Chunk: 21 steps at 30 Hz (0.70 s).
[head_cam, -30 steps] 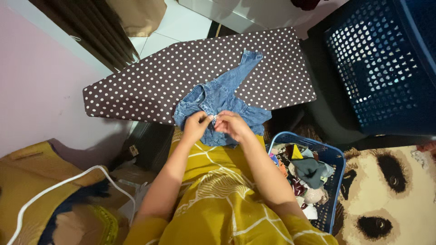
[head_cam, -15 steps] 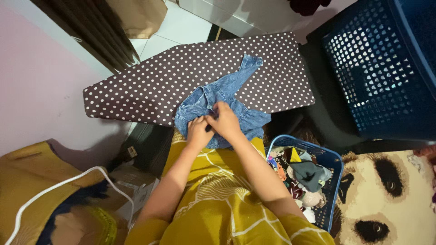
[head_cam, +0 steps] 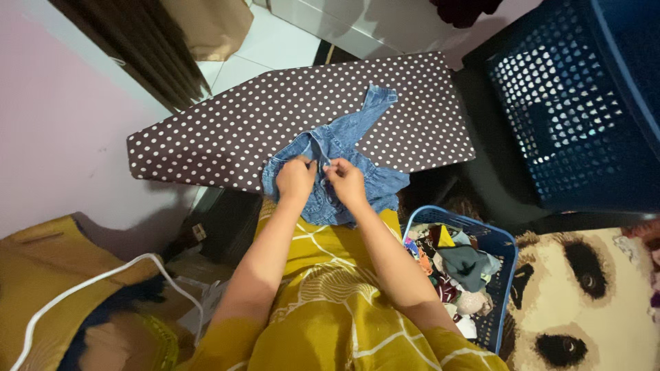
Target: The person folds several pieces of clothing, including a blue denim top, a patterned dress, and smaller items, and places them into a blue laundry basket.
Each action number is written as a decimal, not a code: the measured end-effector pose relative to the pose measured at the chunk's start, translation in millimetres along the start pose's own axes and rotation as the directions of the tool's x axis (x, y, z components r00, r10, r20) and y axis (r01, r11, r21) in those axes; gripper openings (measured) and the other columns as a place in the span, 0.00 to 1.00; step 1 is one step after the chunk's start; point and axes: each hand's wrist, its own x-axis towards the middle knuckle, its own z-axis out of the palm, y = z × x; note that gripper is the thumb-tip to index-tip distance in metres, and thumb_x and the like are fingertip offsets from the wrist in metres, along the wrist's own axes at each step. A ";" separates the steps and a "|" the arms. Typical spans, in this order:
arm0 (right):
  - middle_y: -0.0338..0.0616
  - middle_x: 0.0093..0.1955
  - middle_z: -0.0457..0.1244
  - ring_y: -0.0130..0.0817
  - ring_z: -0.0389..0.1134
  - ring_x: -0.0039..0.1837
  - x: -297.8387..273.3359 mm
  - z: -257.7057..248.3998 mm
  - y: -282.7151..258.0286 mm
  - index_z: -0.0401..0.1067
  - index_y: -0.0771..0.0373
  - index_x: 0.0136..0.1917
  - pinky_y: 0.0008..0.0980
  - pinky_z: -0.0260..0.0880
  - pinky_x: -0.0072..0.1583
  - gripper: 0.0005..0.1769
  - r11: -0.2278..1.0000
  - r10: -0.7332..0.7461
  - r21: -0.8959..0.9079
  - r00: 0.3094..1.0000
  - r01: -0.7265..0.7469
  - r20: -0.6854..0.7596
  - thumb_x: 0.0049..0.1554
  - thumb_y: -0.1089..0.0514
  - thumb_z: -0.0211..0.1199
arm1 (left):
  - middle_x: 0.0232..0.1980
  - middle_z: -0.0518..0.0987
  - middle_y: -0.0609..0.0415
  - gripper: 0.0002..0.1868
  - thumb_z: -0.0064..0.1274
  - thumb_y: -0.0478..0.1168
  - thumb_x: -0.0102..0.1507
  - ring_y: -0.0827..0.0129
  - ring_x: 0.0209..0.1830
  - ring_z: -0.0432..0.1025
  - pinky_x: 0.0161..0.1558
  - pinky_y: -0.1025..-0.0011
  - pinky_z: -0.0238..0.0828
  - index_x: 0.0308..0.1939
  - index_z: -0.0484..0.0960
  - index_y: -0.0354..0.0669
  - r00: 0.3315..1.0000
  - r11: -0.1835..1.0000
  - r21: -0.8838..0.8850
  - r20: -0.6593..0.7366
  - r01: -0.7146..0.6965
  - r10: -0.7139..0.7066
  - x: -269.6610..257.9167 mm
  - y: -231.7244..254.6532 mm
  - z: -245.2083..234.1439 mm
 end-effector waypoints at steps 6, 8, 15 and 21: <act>0.37 0.36 0.68 0.22 0.69 0.38 -4.3 -0.8 -5.0 0.72 0.67 0.45 0.24 0.70 0.40 0.10 0.997 0.077 -0.020 0.993 -0.079 -0.094 0.56 0.61 0.71 | 0.38 0.83 0.43 0.06 0.63 0.41 0.57 0.49 0.38 0.79 0.43 0.56 0.76 0.32 0.86 0.43 0.986 0.986 -0.092 -0.097 -0.141 0.132 2.7 -19.8 28.0; 0.37 0.38 0.69 0.22 0.70 0.38 -7.9 -1.3 -5.3 0.74 0.67 0.47 0.24 0.69 0.41 0.08 0.995 0.086 0.065 0.994 -0.082 -0.072 0.56 0.62 0.70 | 0.35 0.84 0.46 0.05 0.62 0.38 0.57 0.51 0.38 0.80 0.45 0.58 0.76 0.31 0.85 0.41 0.986 0.962 -0.228 -0.105 -0.151 0.130 -5.0 -22.5 24.1; 0.38 0.40 0.70 0.24 0.71 0.39 -16.7 12.7 -12.0 0.76 0.69 0.52 0.24 0.71 0.43 0.10 0.945 0.139 0.310 0.987 -0.107 -0.082 0.58 0.63 0.67 | 0.37 0.81 0.55 0.06 0.63 0.35 0.62 0.76 0.33 0.74 0.36 0.76 0.70 0.37 0.84 0.34 0.990 0.676 -0.726 -0.138 -0.127 0.037 -32.7 -10.7 6.4; 0.39 0.39 0.70 0.24 0.70 0.38 -15.5 10.3 -23.0 0.76 0.68 0.51 0.24 0.71 0.42 0.10 0.944 0.182 0.293 0.981 -0.155 -0.068 0.58 0.61 0.67 | 0.39 0.80 0.58 0.06 0.61 0.35 0.65 0.80 0.36 0.73 0.40 0.80 0.70 0.40 0.85 0.33 0.990 0.580 -0.803 -0.121 -0.138 0.068 -32.0 -17.3 8.0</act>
